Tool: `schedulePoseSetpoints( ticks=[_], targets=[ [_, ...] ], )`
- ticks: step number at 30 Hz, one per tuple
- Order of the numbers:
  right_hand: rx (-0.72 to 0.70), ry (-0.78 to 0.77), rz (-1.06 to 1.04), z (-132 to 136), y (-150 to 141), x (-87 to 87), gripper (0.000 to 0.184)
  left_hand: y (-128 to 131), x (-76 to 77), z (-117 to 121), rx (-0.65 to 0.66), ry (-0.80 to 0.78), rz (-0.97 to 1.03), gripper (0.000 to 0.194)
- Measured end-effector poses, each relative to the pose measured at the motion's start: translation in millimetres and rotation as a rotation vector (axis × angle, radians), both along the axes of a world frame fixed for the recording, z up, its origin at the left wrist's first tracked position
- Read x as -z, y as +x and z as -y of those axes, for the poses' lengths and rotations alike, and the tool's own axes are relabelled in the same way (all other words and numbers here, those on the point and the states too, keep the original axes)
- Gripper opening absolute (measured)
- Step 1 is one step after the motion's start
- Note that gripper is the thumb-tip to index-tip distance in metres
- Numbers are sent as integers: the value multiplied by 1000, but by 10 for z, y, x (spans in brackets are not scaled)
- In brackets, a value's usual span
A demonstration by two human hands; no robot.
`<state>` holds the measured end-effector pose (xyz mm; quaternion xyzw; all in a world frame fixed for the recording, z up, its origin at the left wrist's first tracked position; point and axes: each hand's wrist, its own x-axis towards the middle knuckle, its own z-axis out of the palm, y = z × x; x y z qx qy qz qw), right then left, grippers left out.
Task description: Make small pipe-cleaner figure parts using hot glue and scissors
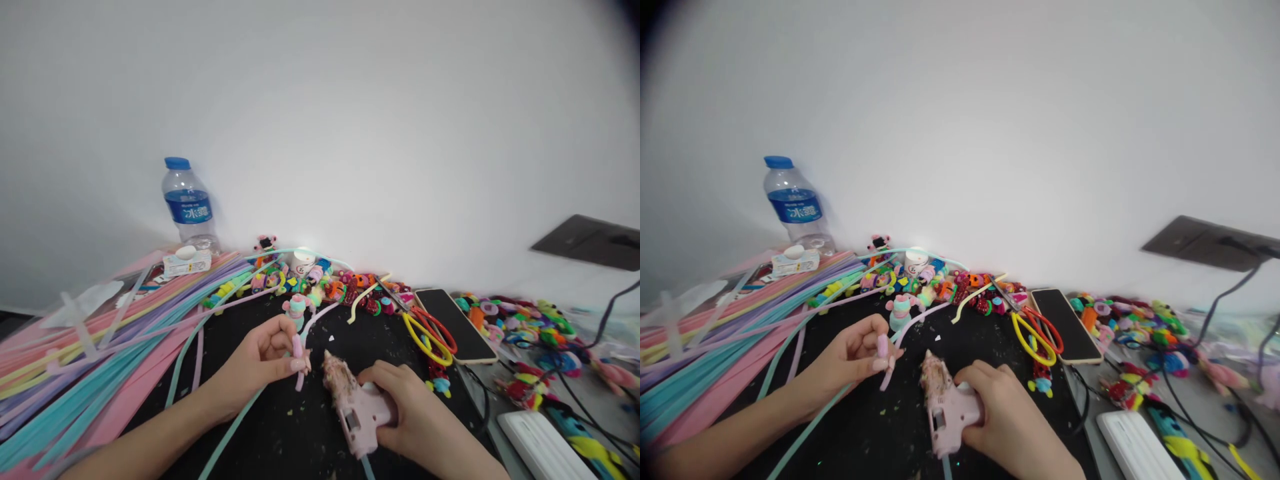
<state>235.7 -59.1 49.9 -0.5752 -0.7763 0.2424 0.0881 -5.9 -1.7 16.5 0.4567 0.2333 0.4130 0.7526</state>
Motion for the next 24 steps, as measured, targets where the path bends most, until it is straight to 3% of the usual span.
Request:
schedulePoseSetpoints(
  ticks=[7, 11, 14, 16, 20, 24],
  targets=[
    [71, 128, 93, -93, 121, 162, 43, -78, -119, 181, -128, 479, -455, 14],
    [84, 134, 111, -111, 133, 191, 42, -112, -237, 243, -127, 861, -439, 21],
    [92, 139, 110, -114, 133, 199, 42, -143, -325, 231, -168, 977, -463, 26],
    [89, 144, 111, -119, 134, 205, 44, -176, -356, 190, -241, 918, -522, 22],
    [100, 164, 131, -155, 136, 222, 44, -289, -346, 21, -486, 573, -567, 12],
    [138, 205, 182, -204, 110, 236, 43, -486, -250, -188, -570, 395, -663, 19]
  ],
)
